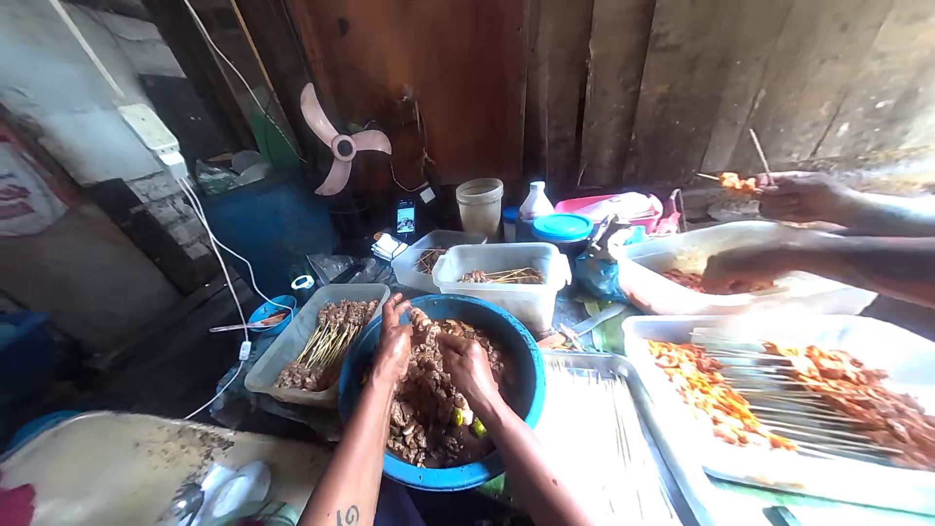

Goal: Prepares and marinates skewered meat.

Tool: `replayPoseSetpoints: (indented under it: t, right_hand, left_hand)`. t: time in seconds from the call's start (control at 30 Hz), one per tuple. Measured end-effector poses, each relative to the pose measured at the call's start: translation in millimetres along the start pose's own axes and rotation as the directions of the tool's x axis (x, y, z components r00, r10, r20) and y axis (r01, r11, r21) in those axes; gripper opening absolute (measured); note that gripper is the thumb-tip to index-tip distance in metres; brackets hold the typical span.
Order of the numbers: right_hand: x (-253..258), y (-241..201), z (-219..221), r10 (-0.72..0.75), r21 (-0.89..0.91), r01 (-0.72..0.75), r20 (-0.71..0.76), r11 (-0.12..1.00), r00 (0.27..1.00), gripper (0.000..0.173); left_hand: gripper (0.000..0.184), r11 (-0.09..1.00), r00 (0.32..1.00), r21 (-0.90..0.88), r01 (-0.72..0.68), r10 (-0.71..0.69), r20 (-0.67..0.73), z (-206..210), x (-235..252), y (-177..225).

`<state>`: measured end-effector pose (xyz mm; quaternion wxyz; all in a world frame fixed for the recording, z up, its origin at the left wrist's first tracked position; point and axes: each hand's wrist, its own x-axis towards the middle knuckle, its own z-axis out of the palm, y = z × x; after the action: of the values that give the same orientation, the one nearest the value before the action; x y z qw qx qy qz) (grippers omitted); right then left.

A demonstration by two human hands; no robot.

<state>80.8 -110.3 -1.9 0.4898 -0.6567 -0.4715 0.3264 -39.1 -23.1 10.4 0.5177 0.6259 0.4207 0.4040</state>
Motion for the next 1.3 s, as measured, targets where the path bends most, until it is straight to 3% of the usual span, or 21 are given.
replayPoseSetpoints:
  t: [0.03,0.13,0.27,0.47,0.7,0.9,1.03,1.2,1.3]
  right_hand:
    - [0,1,-1,0.004,0.027,-0.004,0.002,1.000,1.000,0.026]
    - [0,4,-1,0.014,0.082,-0.013,-0.007,0.997,1.000,0.027]
    - [-1,9,-3,0.005,0.124,0.001,-0.047,0.992,0.999,0.025]
    - [-10,2,-7,-0.015,-0.109,0.014,-0.010,0.994,1.000,0.025]
    - [-16,-10,-7,0.040,-0.341,-0.019,0.056,0.940,0.998,0.028]
    - [-18,-13,-4,0.077,-0.376,-0.056,0.041,0.925,0.996,0.029]
    - [-18,-16,-4,0.090,-0.368,-0.069,0.041,0.927,0.995,0.029]
    - [-14,-16,-2,0.076,-0.317,-0.066,0.018,0.946,0.997,0.027]
    - [-13,-11,0,0.034,-0.249,-0.034,-0.002,0.968,0.999,0.024]
  left_hand:
    - [0.066,0.998,0.998,-0.049,0.037,-0.035,0.050,0,0,1]
    - [0.041,0.988,0.988,-0.104,0.116,-0.104,0.111,2,2,1]
    - [0.020,0.981,0.983,-0.050,0.186,-0.184,0.025,-2,10,-4]
    - [0.023,0.986,0.979,-0.076,0.151,-0.160,-0.128,-12,16,-1]
    - [0.032,0.969,0.997,0.245,0.009,0.009,-0.074,-10,11,3]
    - [0.032,0.730,0.969,0.667,-0.151,0.241,-0.044,1,-5,2]
    - [0.031,0.630,0.966,0.757,-0.173,0.260,0.004,6,-6,8]
    - [0.031,0.657,0.968,0.729,-0.192,0.248,0.031,10,-7,8]
    - [0.033,0.794,0.983,0.590,-0.149,0.183,0.003,8,-10,14]
